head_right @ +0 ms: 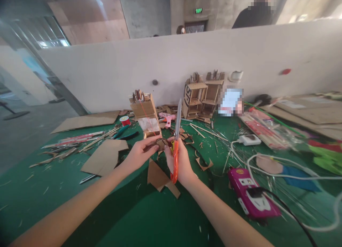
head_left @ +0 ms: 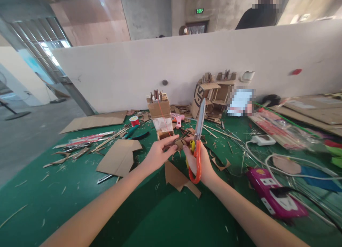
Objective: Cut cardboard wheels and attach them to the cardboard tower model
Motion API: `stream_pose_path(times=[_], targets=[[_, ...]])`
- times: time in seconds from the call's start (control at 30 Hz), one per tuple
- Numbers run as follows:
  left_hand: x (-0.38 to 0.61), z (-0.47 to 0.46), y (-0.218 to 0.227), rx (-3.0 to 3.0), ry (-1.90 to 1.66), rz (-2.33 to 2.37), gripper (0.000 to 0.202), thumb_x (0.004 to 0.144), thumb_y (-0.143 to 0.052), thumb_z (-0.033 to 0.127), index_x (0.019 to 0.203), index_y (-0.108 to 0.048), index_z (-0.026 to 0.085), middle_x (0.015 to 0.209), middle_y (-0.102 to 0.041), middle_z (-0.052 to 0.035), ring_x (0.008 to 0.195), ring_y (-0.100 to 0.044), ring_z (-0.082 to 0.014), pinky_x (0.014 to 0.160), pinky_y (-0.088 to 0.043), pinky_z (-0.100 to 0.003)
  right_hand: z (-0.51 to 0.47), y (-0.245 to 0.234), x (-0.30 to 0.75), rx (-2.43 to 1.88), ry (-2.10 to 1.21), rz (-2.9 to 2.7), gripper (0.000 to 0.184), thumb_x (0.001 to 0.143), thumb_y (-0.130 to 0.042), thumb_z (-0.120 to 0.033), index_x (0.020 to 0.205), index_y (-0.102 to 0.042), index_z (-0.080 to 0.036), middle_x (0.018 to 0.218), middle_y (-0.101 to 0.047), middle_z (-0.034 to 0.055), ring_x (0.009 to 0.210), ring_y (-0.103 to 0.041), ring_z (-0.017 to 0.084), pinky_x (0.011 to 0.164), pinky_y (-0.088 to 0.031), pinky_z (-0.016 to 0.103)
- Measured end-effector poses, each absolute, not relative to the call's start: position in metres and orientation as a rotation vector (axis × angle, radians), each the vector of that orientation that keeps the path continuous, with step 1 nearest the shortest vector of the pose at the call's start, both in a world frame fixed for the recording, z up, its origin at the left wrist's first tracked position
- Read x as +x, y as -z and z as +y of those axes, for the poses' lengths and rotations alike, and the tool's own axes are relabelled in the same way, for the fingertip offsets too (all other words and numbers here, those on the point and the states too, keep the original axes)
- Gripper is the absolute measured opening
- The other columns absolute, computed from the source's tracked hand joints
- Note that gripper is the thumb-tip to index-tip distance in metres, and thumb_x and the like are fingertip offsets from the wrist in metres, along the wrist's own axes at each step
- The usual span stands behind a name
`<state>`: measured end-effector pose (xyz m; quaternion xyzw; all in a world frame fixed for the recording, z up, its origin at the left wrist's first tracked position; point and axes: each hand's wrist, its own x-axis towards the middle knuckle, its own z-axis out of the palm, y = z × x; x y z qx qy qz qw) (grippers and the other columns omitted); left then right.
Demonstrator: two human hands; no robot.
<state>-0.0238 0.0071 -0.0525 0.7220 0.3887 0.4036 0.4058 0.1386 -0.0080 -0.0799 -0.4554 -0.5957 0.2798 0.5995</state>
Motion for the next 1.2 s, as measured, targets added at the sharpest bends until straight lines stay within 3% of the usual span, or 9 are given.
stream_pose_path(times=[0.1, 0.37, 0.57, 0.8, 1.03, 1.2], targets=[[-0.023, 0.005, 0.052, 1.839, -1.016, 1.031, 0.047, 0.09, -0.053, 0.036, 0.135, -0.053, 0.023, 0.115, -0.069, -0.0066, 0.095, -0.064, -0.0223, 0.081, -0.053, -0.036, -0.008, 0.079, 0.138, -1.065, -0.651, -1.37, 0.016, 0.082, -0.055, -0.033, 0.092, -0.05, -0.022, 0.084, -0.059, 0.0036, 0.079, -0.06, 0.021, 0.072, -0.051, 0.036], [-0.02, 0.004, 0.055, 1.871, -1.068, 0.983, 0.049, 0.09, -0.05, 0.029, 0.138, -0.049, 0.022, 0.094, -0.068, -0.0045, 0.075, -0.06, -0.0159, 0.074, -0.053, -0.034, -0.009, 0.079, 0.138, -1.035, -0.661, -1.381, 0.014, 0.081, -0.055, -0.03, 0.092, -0.05, -0.022, 0.082, -0.058, 0.0021, 0.075, -0.059, 0.019, 0.072, -0.052, 0.035], [-0.016, 0.003, 0.053, 1.71, -1.066, 0.994, 0.037, 0.087, -0.055, 0.028, 0.123, -0.059, 0.019, 0.083, -0.067, -0.0038, 0.072, -0.062, -0.0157, 0.072, -0.054, -0.033, -0.008, 0.077, 0.138, -1.054, -0.674, -1.348, 0.015, 0.08, -0.057, -0.031, 0.09, -0.052, -0.021, 0.085, -0.06, 0.0034, 0.079, -0.061, 0.02, 0.077, -0.052, 0.037], [-0.01, 0.001, 0.043, 1.59, -1.022, 0.958, 0.019, 0.081, -0.065, 0.031, 0.094, -0.069, 0.017, 0.088, -0.071, -0.006, 0.079, -0.065, -0.0173, 0.074, -0.051, -0.032, -0.008, 0.074, 0.138, -1.043, -0.695, -1.387, 0.013, 0.08, -0.057, -0.032, 0.087, -0.052, -0.022, 0.081, -0.061, 0.0031, 0.076, -0.061, 0.02, 0.075, -0.052, 0.037], [-0.011, 0.004, 0.036, 1.124, -1.219, 0.85, 0.018, 0.075, -0.072, 0.027, 0.089, -0.069, 0.015, 0.084, -0.069, -0.0033, 0.075, -0.062, -0.0128, 0.071, -0.049, -0.026, -0.011, 0.07, 0.147, -1.085, -0.643, -1.481, 0.023, 0.085, -0.057, -0.043, 0.089, -0.056, -0.02, 0.087, -0.061, 0.0047, 0.08, -0.06, 0.021, 0.077, -0.05, 0.036], [-0.016, 0.006, 0.027, 1.068, -1.27, 0.747, 0.013, 0.078, -0.071, 0.025, 0.088, -0.069, 0.017, 0.086, -0.067, -0.002, 0.079, -0.062, -0.0116, 0.07, -0.049, -0.023, -0.012, 0.068, 0.15, -1.204, -0.552, -1.546, 0.035, 0.093, -0.044, -0.047, 0.075, -0.057, -0.021, 0.08, -0.06, 0.0045, 0.075, -0.059, 0.021, 0.073, -0.05, 0.036]])
